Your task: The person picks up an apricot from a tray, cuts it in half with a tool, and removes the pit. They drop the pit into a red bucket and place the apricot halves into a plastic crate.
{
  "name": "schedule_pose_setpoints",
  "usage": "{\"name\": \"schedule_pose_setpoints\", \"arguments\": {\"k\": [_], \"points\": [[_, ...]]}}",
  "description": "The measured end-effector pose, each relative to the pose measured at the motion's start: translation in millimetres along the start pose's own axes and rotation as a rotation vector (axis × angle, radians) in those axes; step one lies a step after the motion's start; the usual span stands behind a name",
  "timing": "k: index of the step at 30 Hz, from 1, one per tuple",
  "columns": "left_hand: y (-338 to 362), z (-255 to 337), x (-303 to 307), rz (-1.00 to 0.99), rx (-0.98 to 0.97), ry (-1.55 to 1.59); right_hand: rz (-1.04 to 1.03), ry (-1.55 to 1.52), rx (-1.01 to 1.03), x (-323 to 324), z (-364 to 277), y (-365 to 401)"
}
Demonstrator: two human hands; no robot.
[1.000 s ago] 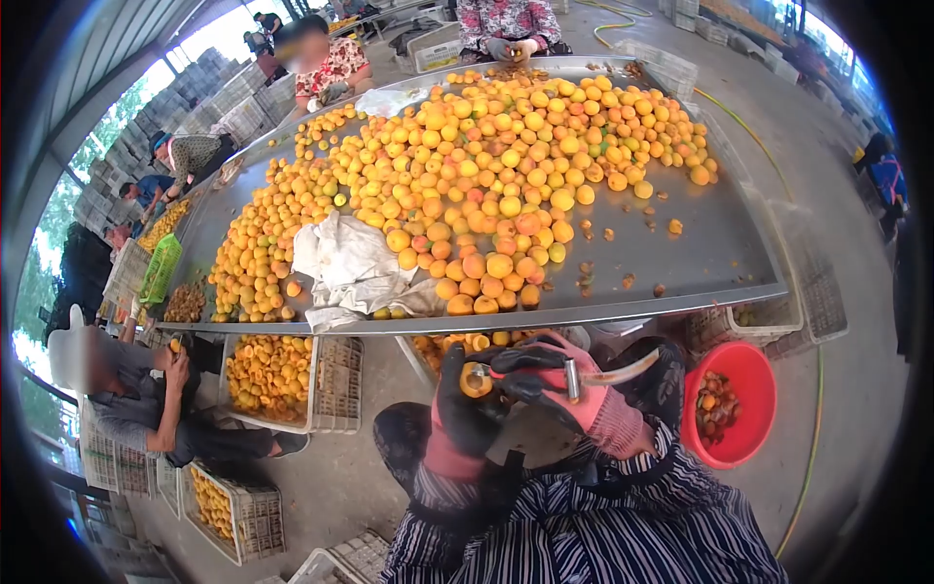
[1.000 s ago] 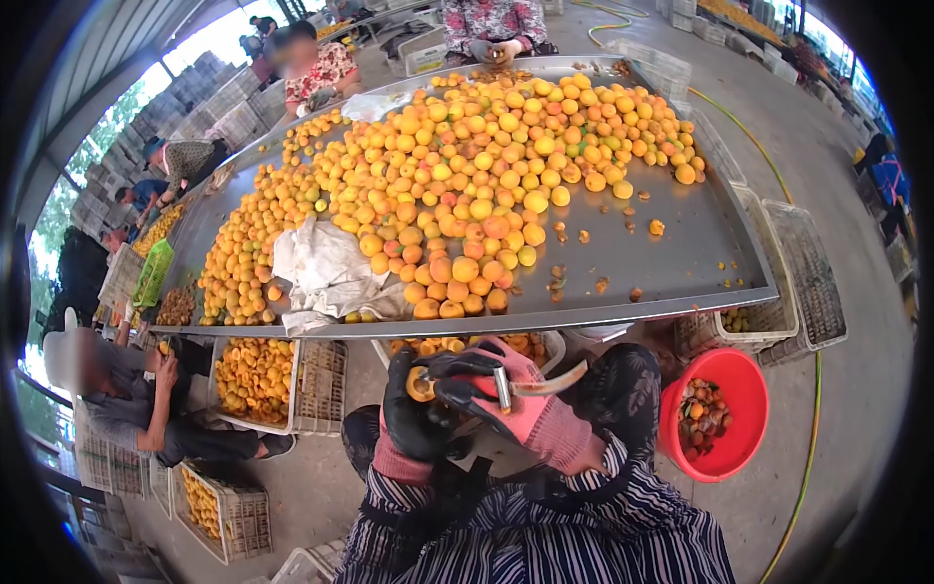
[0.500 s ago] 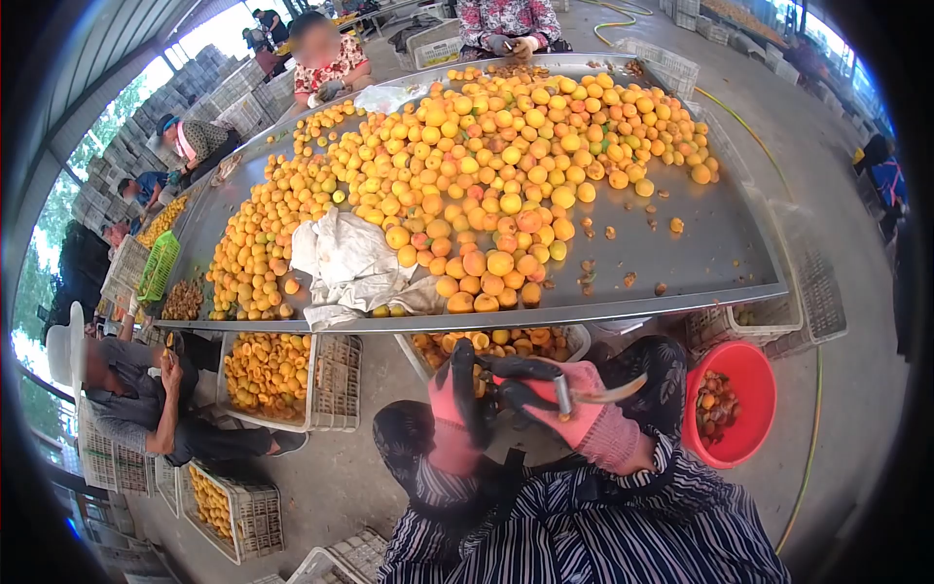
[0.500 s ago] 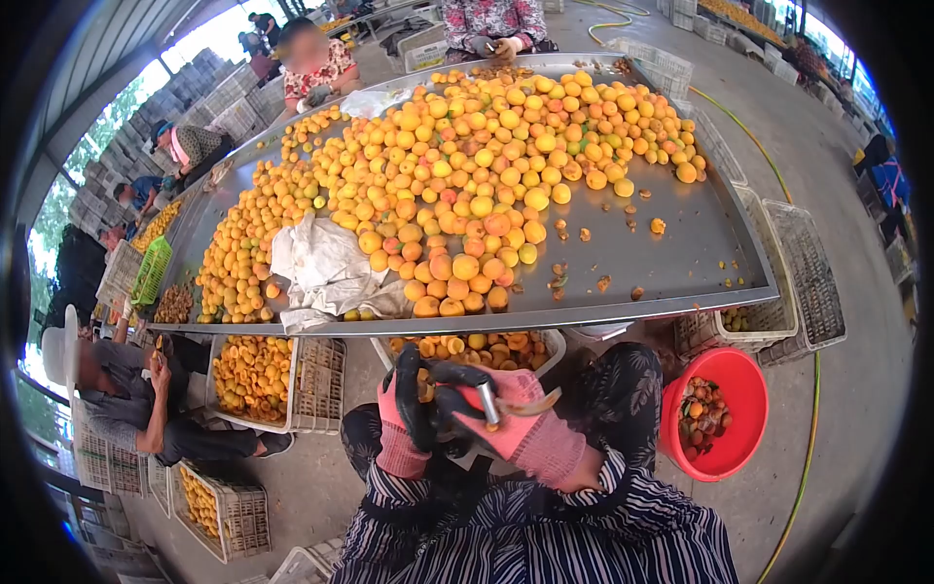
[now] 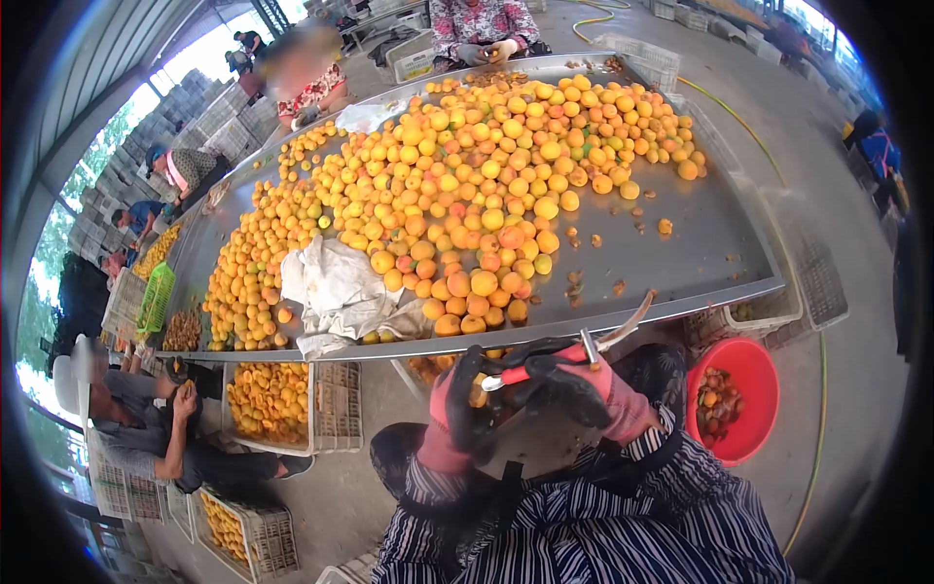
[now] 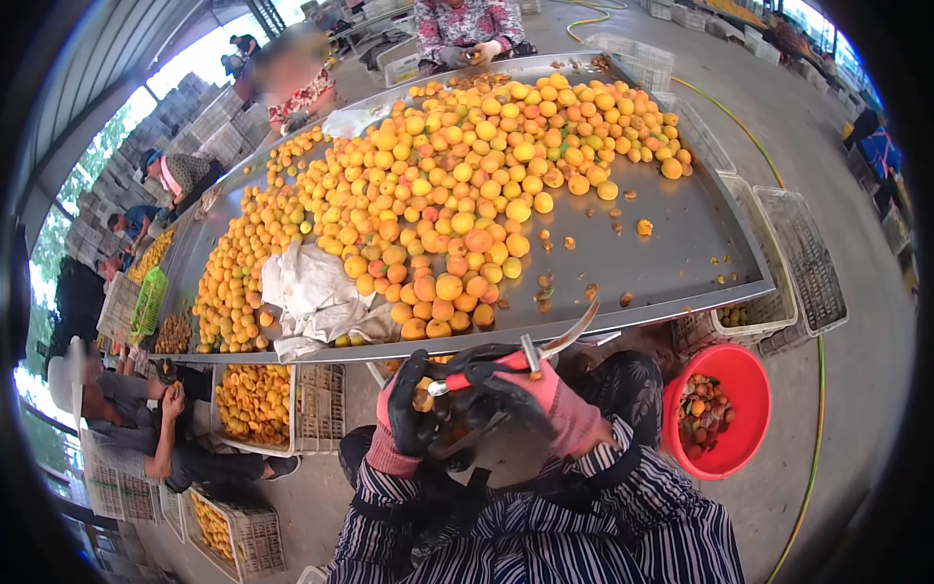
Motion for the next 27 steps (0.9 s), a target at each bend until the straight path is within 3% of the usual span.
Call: {"name": "schedule_pose_setpoints", "arguments": {"k": [2, 6, 7, 8, 10, 11, 13, 16, 17, 18, 20, 21, 22, 24, 26, 27], "points": [[-10.4, -1.6, -8.5, -0.013, 0.027, 0.021, -0.1, -0.202, -0.091, 2.4, -4.1, -3.2], [-40.2, 4.3, -23.7, -0.039, -0.14, 0.012, 0.012, -0.117, -0.014, 27.4, 2.0, -7.7], [-48.0, 10.0, -26.9, -0.05, -0.227, -0.001, 0.076, -0.031, 0.189, 31.8, -5.4, -13.2], [-54.0, 9.7, -31.2, -0.055, -0.234, 0.005, 0.084, -0.035, 0.195, 35.6, -10.7, -14.2], [-66.3, 1.8, -38.8, -0.027, -0.156, 0.07, -0.095, -0.444, -0.093, 34.0, -7.7, -19.2], [-71.6, -2.0, -43.5, -0.03, -0.166, 0.073, -0.045, -0.447, -0.074, 36.2, -14.1, -16.1], [-74.3, -28.6, -64.1, -0.129, 0.048, 0.216, -0.039, -0.431, -0.056, 49.2, -19.1, -20.8], [-86.9, -43.3, -86.4, -0.169, -0.018, 0.077, -0.011, -0.305, -0.002, 77.8, -22.2, -26.7], [-83.4, -63.0, -101.9, -0.279, 0.164, 0.098, 0.005, -0.197, 0.027, 85.6, -23.2, -29.2], [-85.0, -67.4, -116.2, -0.286, 0.153, 0.102, 0.013, -0.201, 0.037, 91.7, -22.1, -32.4], [-87.4, -87.7, -132.2, 0.078, 0.269, 0.243, 0.268, 0.326, 0.285, 104.0, -35.0, -27.8], [-72.3, -128.8, -161.9, 0.066, 0.852, 0.691, 0.435, 0.34, 0.401, 97.8, -50.3, -13.6], [-73.8, -135.8, -172.8, 0.056, 0.852, 0.696, 0.346, 0.548, 0.501, 84.6, -76.7, -5.8], [-70.8, -136.7, -193.7, 0.079, 1.079, 0.817, 0.365, 0.751, 0.439, 96.2, -60.9, -21.0], [-72.8, -137.5, -201.7, 0.127, 1.075, 0.889, 0.389, 0.599, 0.489, 130.8, -27.3, -44.4], [-75.5, -128.1, -207.8, 0.182, 1.18, 1.107, 0.407, 0.448, 0.536, 141.2, -25.1, -46.1]]}}
Point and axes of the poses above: each hand's wrist, its own y-axis away from the middle knuckle, its own x-axis out of the back of the hand, z = x × y, the point moved 7 cm from there along -y, towards the middle knuckle, and after that the axes turned 12 degrees about -x, right-handed, at the moved point
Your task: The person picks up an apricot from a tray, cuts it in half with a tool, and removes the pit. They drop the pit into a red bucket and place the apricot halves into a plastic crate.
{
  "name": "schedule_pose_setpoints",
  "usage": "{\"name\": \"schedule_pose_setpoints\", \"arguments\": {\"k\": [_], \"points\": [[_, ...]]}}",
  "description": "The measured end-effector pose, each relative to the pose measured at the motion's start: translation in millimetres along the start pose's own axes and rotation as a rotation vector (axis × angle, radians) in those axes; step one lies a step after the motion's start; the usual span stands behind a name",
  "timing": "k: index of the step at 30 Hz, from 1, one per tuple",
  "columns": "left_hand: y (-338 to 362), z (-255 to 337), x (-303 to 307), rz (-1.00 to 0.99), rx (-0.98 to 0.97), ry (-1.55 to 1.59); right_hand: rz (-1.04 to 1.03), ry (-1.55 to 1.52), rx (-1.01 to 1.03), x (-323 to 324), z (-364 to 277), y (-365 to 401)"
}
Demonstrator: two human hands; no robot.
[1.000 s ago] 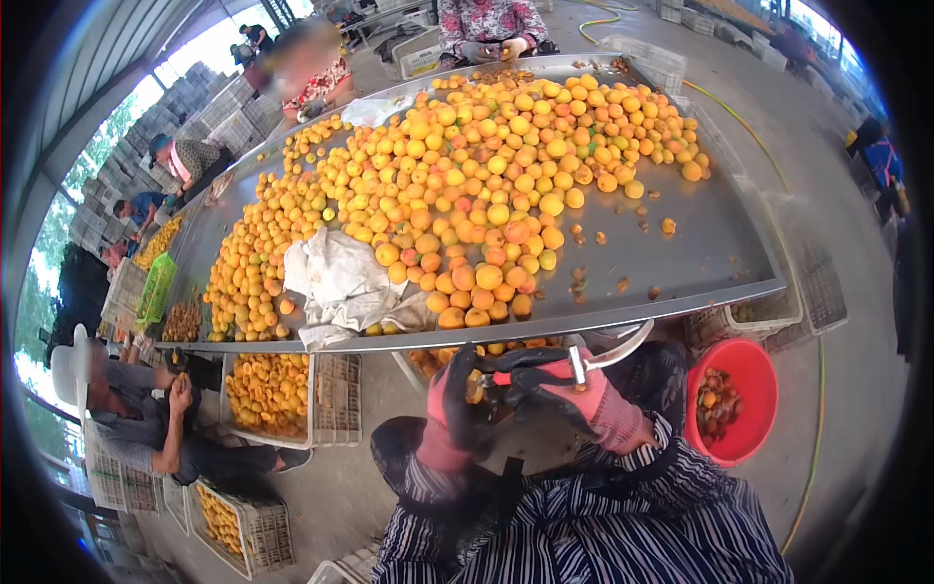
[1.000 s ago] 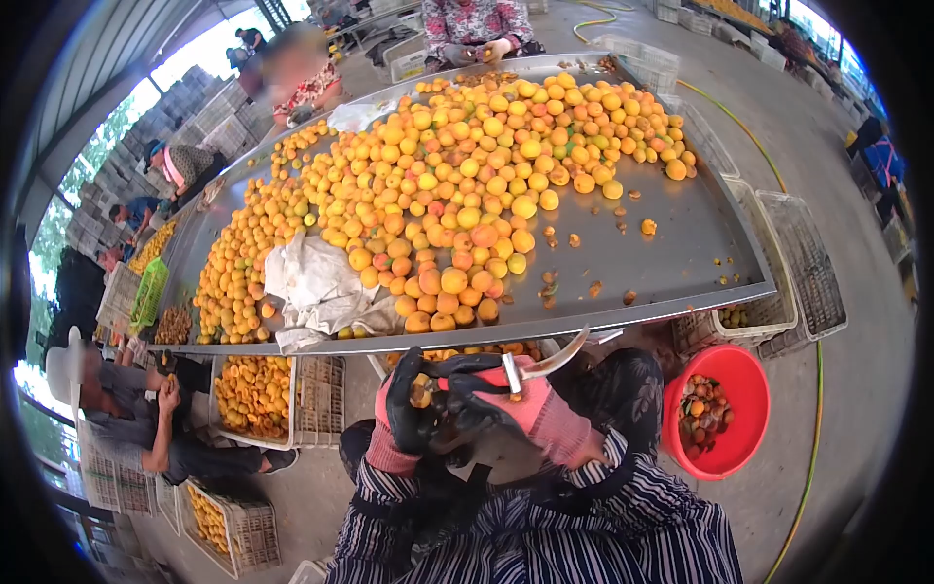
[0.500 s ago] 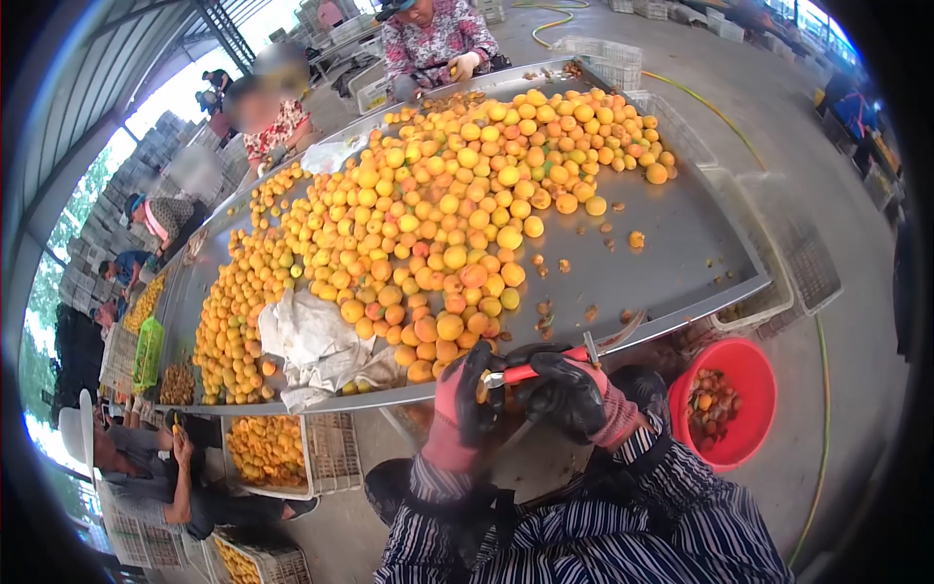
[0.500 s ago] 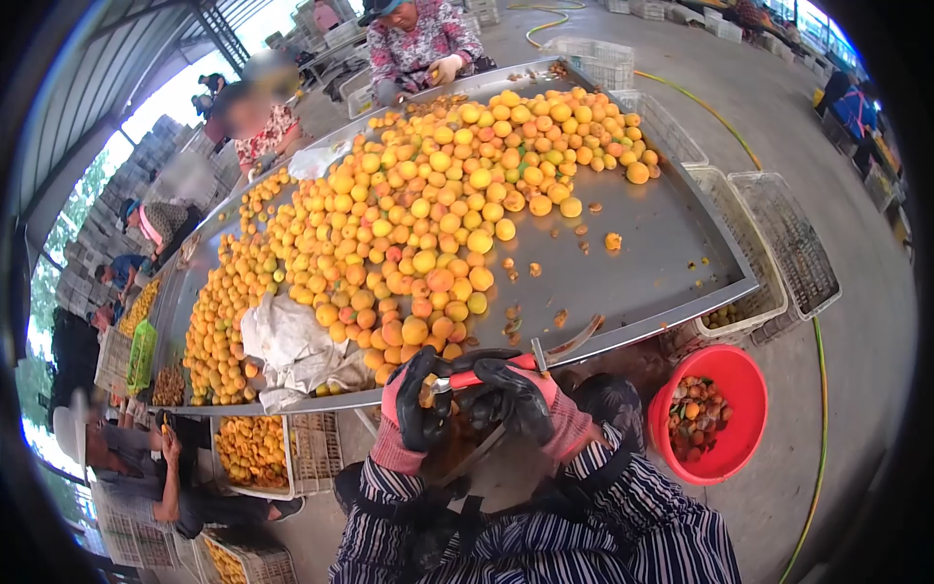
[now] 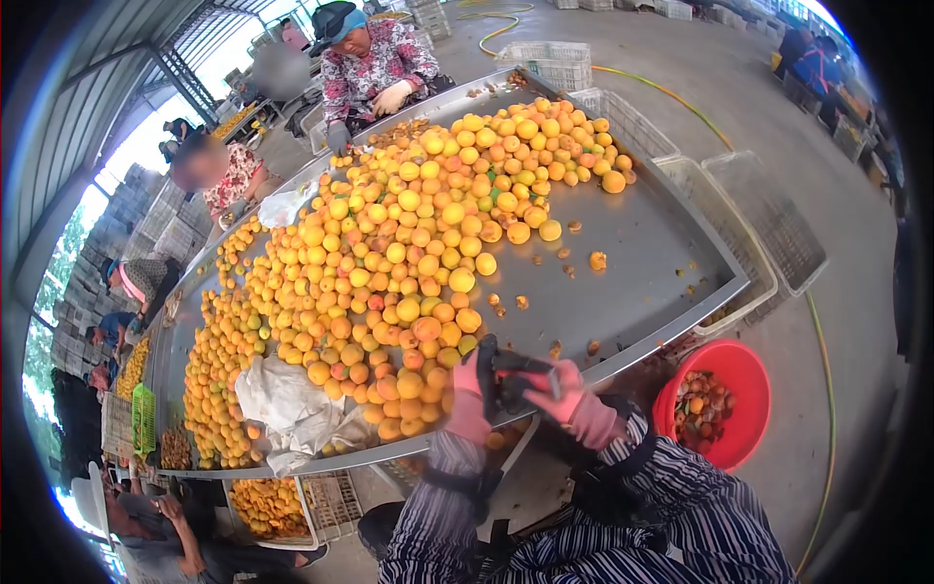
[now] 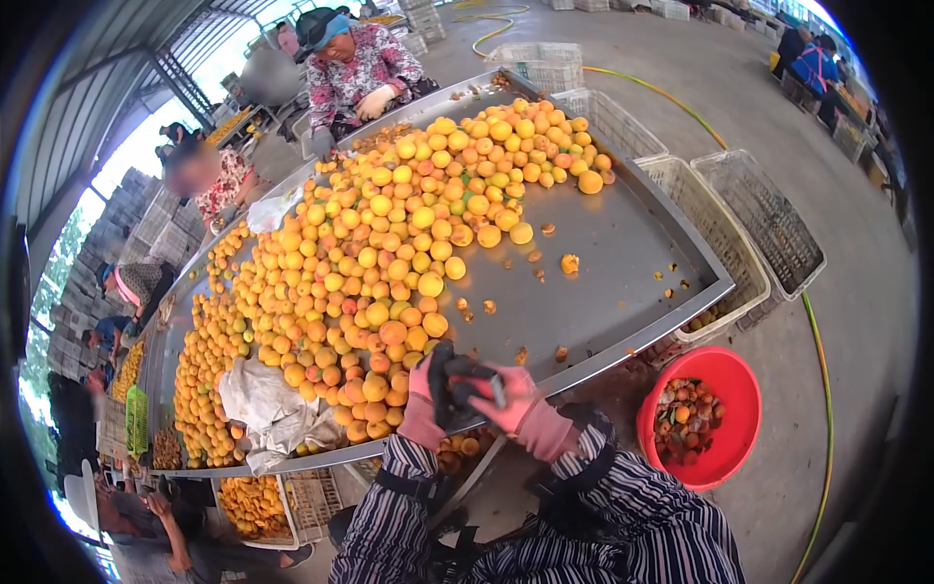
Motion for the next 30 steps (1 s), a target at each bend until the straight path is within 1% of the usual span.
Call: {"name": "schedule_pose_setpoints", "arguments": {"k": [1, 2, 3, 4, 5, 6, 7, 8, 9, 10, 11, 12, 13, 14, 15, 16, 17, 18, 19, 20, 21, 22, 23, 24, 25, 27, 28, 29, 30], "points": [[6.8, -3.0, -13.5, -0.012, 0.123, 0.215, 0.005, -0.001, -0.007, 4.6, 5.6, -0.1], [12.4, 8.9, -29.7, -0.041, 0.094, 0.242, -0.011, -0.42, -0.26, 10.4, 14.6, -5.7], [0.2, 1.0, -24.4, -0.042, 0.095, 0.238, -0.03, -0.84, -0.505, 6.9, 21.1, -7.4], [-22.1, -8.8, -7.6, 0.012, 0.043, 0.127, 0.036, -0.823, -0.486, 11.1, 13.1, -10.4], [-29.9, -4.2, -4.5, 0.068, -0.009, 0.019, 0.034, -0.823, -0.483, 12.0, 16.0, -13.5], [-31.3, -10.2, -2.2, 0.105, 0.074, 0.02, 0.083, -0.688, -0.459, 16.4, 21.8, -14.5], [-31.9, -11.8, -2.1, 0.102, 0.077, 0.018, 0.134, -0.553, -0.433, 22.1, 26.6, -15.6], [-31.3, -10.4, -5.9, 0.045, 0.03, 0.024, 0.139, -0.552, -0.436, 25.3, 30.8, -15.3], [-31.1, -7.2, -8.1, -0.009, -0.02, 0.03, 0.072, -0.378, -0.359, 25.0, 27.5, -18.6], [-29.7, -7.9, -4.6, -0.006, -0.019, 0.028, 0.005, -0.207, -0.283, 21.1, 26.4, -20.3], [-28.4, -4.8, -1.4, -0.035, -0.072, -0.091, 0.003, -0.208, -0.285, 18.8, 39.6, -22.5], [-26.7, 2.6, 0.2, -0.061, -0.129, -0.21, 0.159, -0.118, -0.215, 24.5, 49.5, -27.6], [-26.2, 6.4, 2.6, -0.052, -0.131, -0.207, 0.31, -0.024, -0.145, 30.3, 56.5, -26.5], [-23.2, 8.1, 6.8, 0.053, -0.025, -0.187, 0.306, -0.173, -0.132, 33.9, 47.2, -26.5], [-17.4, 6.6, 15.8, 0.159, 0.083, -0.166, 0.299, -0.173, -0.137, 36.0, 23.0, -23.0], [-22.7, 3.2, 33.4, 0.173, 0.076, -0.211, 0.326, -0.075, -0.225, 38.1, -4.4, -18.3], [-30.5, -5.1, 51.7, 0.182, 0.077, -0.208, 0.352, 0.025, -0.312, 38.1, -16.0, -13.8], [-39.6, -9.2, 71.7, 0.216, 0.004, -0.246, 0.194, -0.46, -0.293, 27.0, 8.5, -19.2], [-41.1, -7.8, 83.6, 0.249, -0.07, -0.284, 0.187, -0.459, -0.296, 23.1, 8.8, -17.5], [-24.2, 5.3, 75.8, 0.294, -0.095, -0.256, 0.249, -0.27, -0.197, 24.4, -0.3, -15.6], [-17.4, 8.2, 76.2, 0.298, -0.1, -0.252, 0.309, -0.081, -0.093, 24.5, -11.8, -13.2], [-11.4, 27.2, 74.8, 0.273, -0.248, -0.8, 0.304, -0.08, -0.089, 21.3, -18.9, -10.1], [-3.6, 41.9, 64.3, 0.233, -0.391, -1.348, 0.318, 0.072, -0.052, 17.4, -34.3, -5.0], [6.8, 48.4, 55.3, 0.241, -0.408, -1.41, 0.333, 0.224, -0.014, 13.1, -45.4, -1.3], [0.0, 39.8, 70.6, 0.246, -0.412, -1.407, 0.329, 0.226, -0.008, 11.6, -44.4, 0.3], [-21.0, 9.9, 119.3, 0.207, -0.471, -0.777, 0.074, -0.384, -0.225, 0.5, -16.9, 3.6], [-5.0, 23.4, 114.6, 0.13, -0.596, -0.656, 0.069, -0.382, -0.225, 1.3, -15.9, 10.8], [50.7, 49.9, 62.8, 0.14, -0.154, -0.419, -0.003, -0.344, -0.284, -3.9, -11.5, 19.2], [64.4, 51.5, 62.8, 0.025, -0.124, -0.449, -0.079, -0.306, -0.344, -12.4, -8.8, 26.0]]}}
Point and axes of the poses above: each hand's wrist, its own y-axis away from the middle knuckle, its own x-axis out of the back of the hand, z = x × y, the point moved 7 cm from there along -y, towards the middle knuckle, and after that the axes turned 12 degrees about -x, right-handed, at the moved point
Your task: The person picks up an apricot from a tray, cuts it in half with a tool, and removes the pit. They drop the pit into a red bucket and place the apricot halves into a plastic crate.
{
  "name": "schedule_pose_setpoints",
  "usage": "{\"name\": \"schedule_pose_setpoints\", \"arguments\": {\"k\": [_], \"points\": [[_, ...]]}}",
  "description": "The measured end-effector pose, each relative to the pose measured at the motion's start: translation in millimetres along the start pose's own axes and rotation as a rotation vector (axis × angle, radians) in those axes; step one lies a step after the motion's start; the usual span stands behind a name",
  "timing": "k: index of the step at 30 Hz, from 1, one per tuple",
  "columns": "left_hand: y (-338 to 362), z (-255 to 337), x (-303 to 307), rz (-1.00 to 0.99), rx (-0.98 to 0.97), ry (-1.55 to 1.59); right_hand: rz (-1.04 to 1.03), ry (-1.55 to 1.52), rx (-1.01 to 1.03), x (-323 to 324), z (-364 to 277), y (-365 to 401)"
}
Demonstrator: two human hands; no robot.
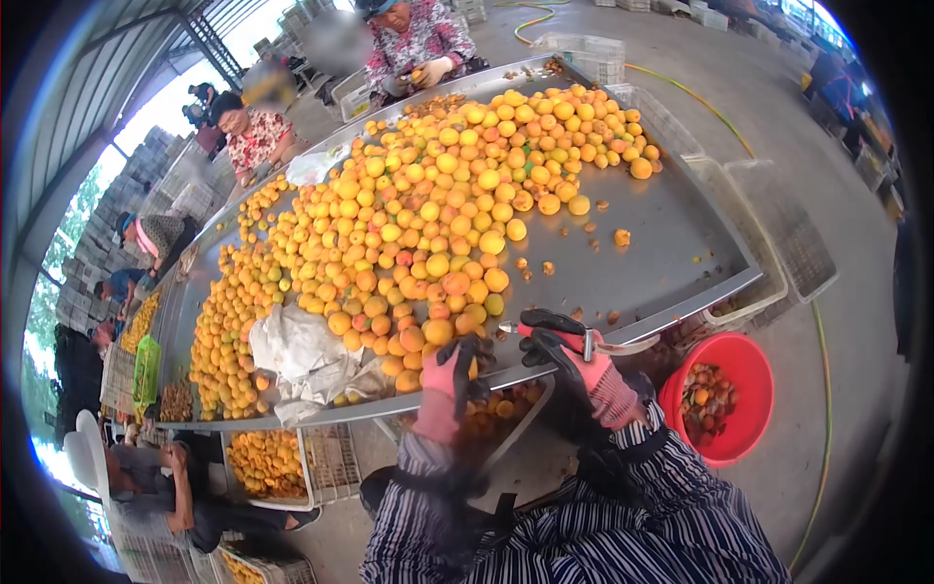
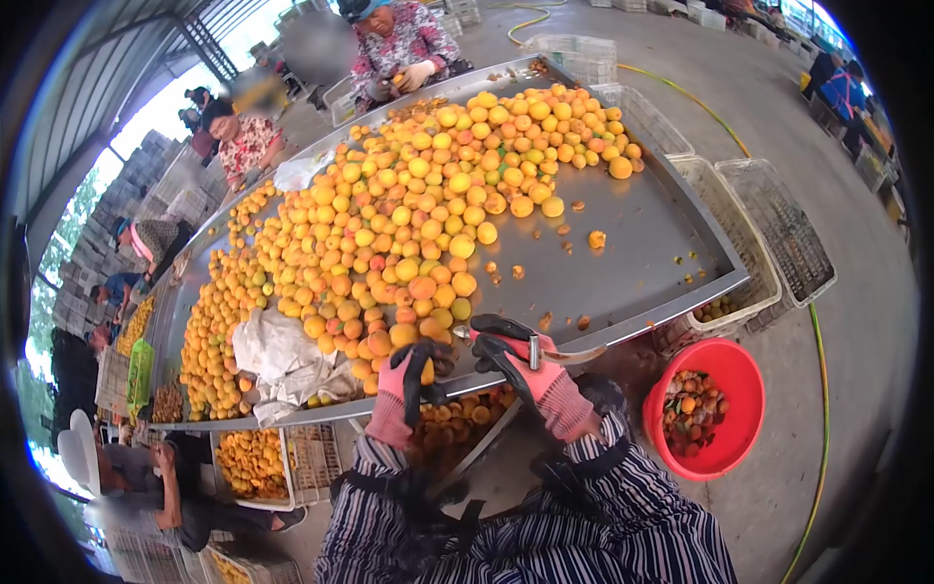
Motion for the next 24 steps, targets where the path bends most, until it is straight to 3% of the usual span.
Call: {"name": "schedule_pose_setpoints", "arguments": {"k": [1, 2, 4, 5, 7, 8, 11, 13, 15, 16, 17, 18, 19, 20, 21, 23, 24], "points": [[14.4, -2.6, 6.5, -0.116, 0.003, -0.021, -0.015, 0.002, -0.008, -7.6, -3.6, 7.8], [23.4, -12.4, 21.1, -0.097, 0.003, -0.018, -0.009, 0.112, 0.097, -16.2, -19.9, 18.9], [35.1, -31.7, 39.8, -0.242, -0.148, -0.328, -0.064, 0.355, 0.324, -30.6, -24.2, 24.4], [42.0, -38.2, 48.3, -0.226, -0.145, -0.326, -0.081, 0.355, 0.322, -37.9, -20.4, 29.7], [55.1, -54.6, 70.7, -0.096, -0.076, -0.273, -0.055, 0.091, 0.053, -42.4, 6.0, 39.4], [59.8, -46.0, 78.1, -0.119, -0.143, -0.565, -0.003, 0.329, 0.212, -52.1, -1.4, 45.2], [95.4, -20.5, 98.8, -0.137, -0.113, -0.731, -0.036, 0.449, 0.365, -81.4, -14.2, 72.6], [115.7, -7.3, 121.6, -0.124, -0.04, -0.737, -0.144, 0.497, 0.251, -98.1, 0.7, 67.6], [138.6, 12.9, 147.4, -0.066, -0.13, -0.786, -0.182, 0.515, 0.063, -118.6, 5.2, 71.1], [155.9, 54.6, 152.2, 0.032, -0.072, -1.132, -0.228, 0.481, 0.101, -127.9, 29.4, 65.8], [160.5, 56.9, 185.4, 0.192, -0.189, -1.073, -0.275, 0.48, 0.111, -142.1, 31.9, 68.8], [178.9, 92.4, 204.1, 0.432, -0.137, -0.987, -0.331, 0.5, 0.119, -157.6, 33.6, 72.2], [190.4, 98.0, 240.8, 0.657, -0.48, -0.505, -0.381, 0.521, 0.129, -172.0, 33.3, 75.8], [205.7, 125.1, 242.4, 0.663, -0.799, 0.014, -0.349, 0.498, 0.204, -186.1, -4.5, 98.0], [230.8, 144.1, 241.0, 0.771, -0.785, 0.042, -0.422, 0.51, 0.125, -197.7, -7.0, 104.0], [257.3, 152.7, 246.4, 0.798, -0.995, 0.469, -0.507, 0.498, 0.229, -217.1, -16.3, 120.0], [264.8, 153.9, 244.0, 0.8, -1.001, 0.482, -0.507, 0.511, 0.235, -222.9, -18.5, 125.7]]}}
Point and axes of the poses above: each hand's wrist, its own y-axis away from the middle knuckle, its own x-axis out of the back of the hand, z = x × y, the point moved 7 cm from there along -y, towards the middle knuckle, and after that the axes turned 12 degrees about -x, right-handed, at the moved point
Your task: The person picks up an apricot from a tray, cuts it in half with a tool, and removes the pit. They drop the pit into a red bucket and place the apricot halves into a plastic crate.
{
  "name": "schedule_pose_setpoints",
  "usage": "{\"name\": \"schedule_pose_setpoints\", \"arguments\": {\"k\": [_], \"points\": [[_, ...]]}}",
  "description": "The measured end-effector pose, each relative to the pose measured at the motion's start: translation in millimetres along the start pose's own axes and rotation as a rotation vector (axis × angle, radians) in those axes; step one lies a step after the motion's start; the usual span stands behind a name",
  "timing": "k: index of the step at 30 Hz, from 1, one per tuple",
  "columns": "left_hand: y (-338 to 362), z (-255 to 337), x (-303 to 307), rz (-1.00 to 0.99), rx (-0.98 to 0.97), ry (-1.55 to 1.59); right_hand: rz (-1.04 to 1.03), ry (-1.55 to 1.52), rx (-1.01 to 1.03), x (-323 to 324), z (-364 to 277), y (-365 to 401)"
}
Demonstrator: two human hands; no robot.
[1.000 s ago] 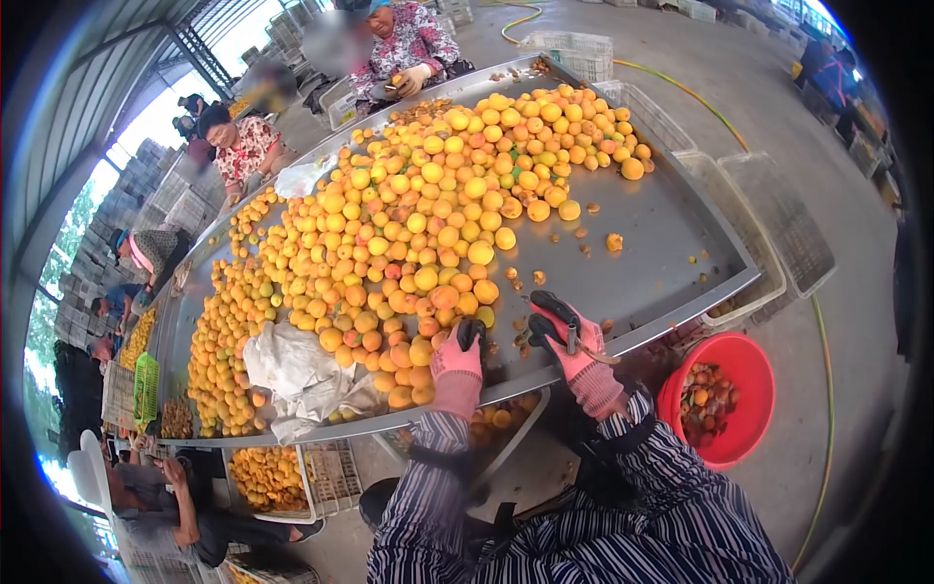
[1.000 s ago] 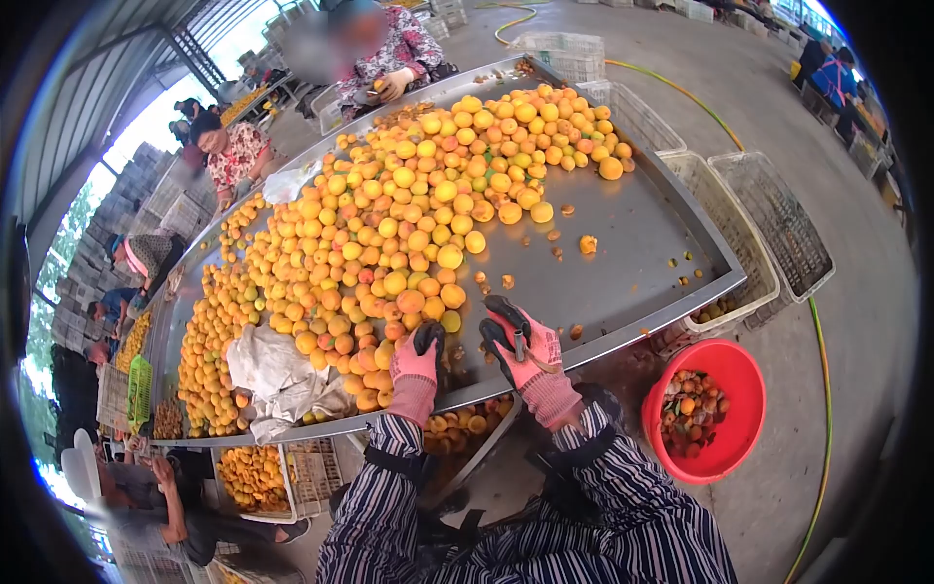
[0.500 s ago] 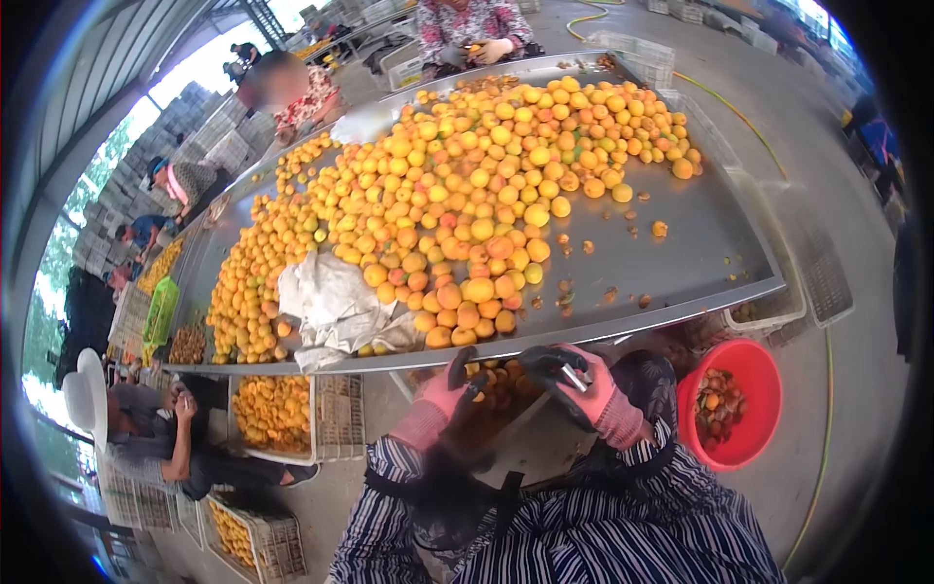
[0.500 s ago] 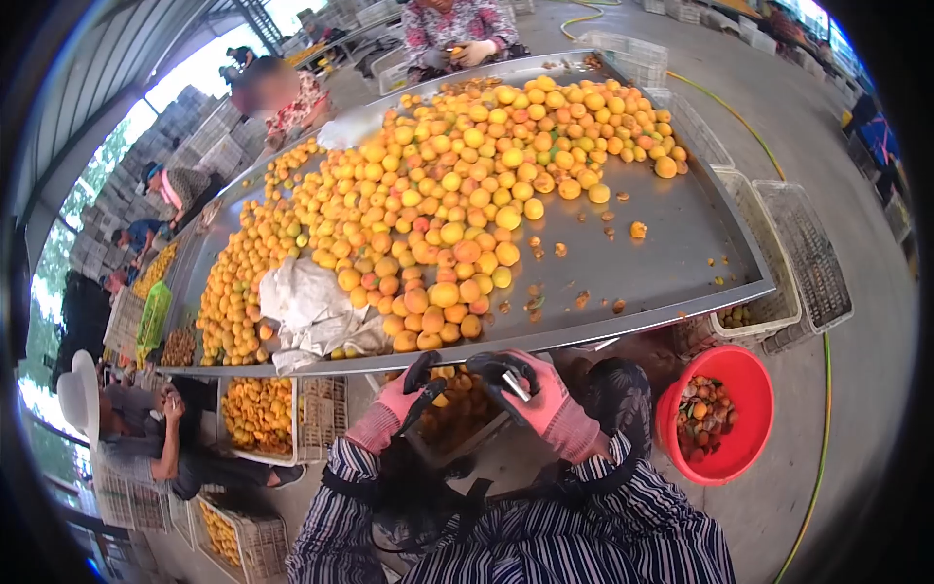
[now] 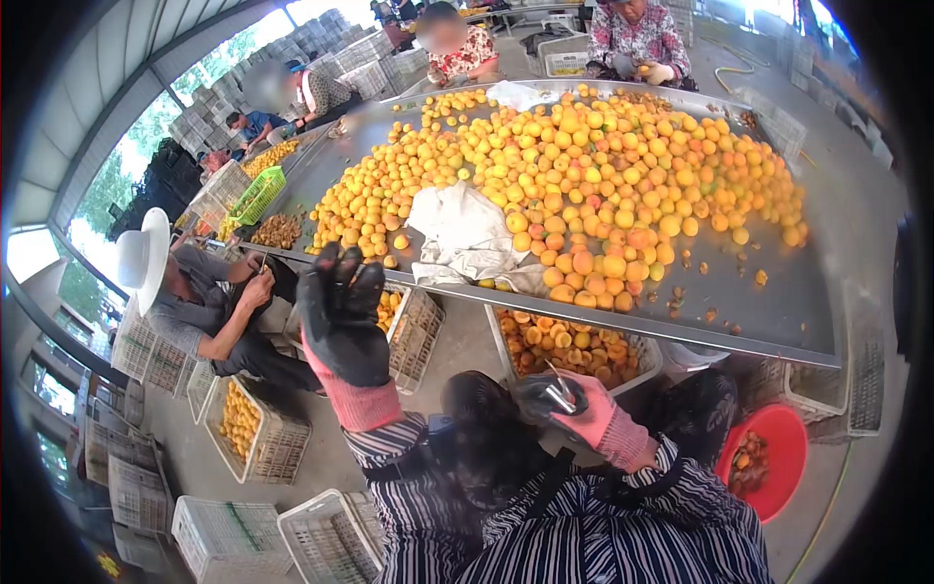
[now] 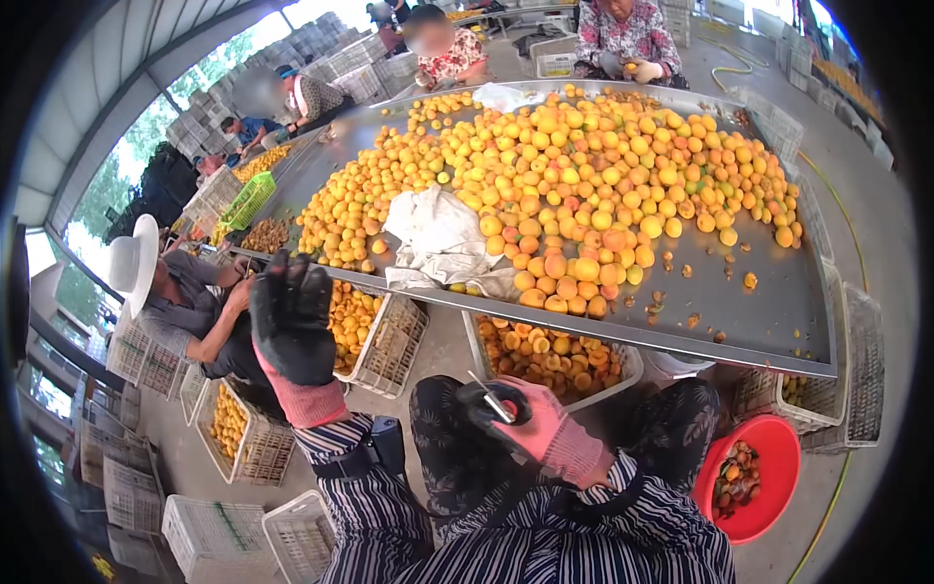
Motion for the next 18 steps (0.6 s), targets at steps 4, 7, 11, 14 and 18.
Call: {"name": "schedule_pose_setpoints", "arguments": {"k": [4, 7, 11, 14, 18], "points": [[17.2, 20.2, -16.8, -0.039, -0.084, 0.192, -0.162, -0.101, 0.09, -31.0, -24.3, 4.1], [31.0, 18.8, -19.5, -0.051, 0.031, 0.234, -0.073, -0.115, 0.299, -42.5, -34.0, 12.3], [42.1, 26.6, -38.2, -0.265, 0.118, 0.881, -0.071, -0.447, 0.053, -81.5, 13.9, 11.0], [58.2, 48.1, -38.5, -0.5, 0.178, 1.102, -0.311, -0.411, -0.221, -89.8, 5.5, 17.7], [91.5, 31.8, -28.9, -0.432, 0.237, 0.744, -0.3, -0.098, -0.067, -53.4, -3.5, 13.9]]}}
Point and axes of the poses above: each hand's wrist, its own y-axis away from the middle knuckle, its own x-axis out of the back of the hand, z = x × y, the point moved 7 cm from there along -y, towards the middle knuckle, and after that the axes turned 12 degrees about -x, right-handed, at the moved point
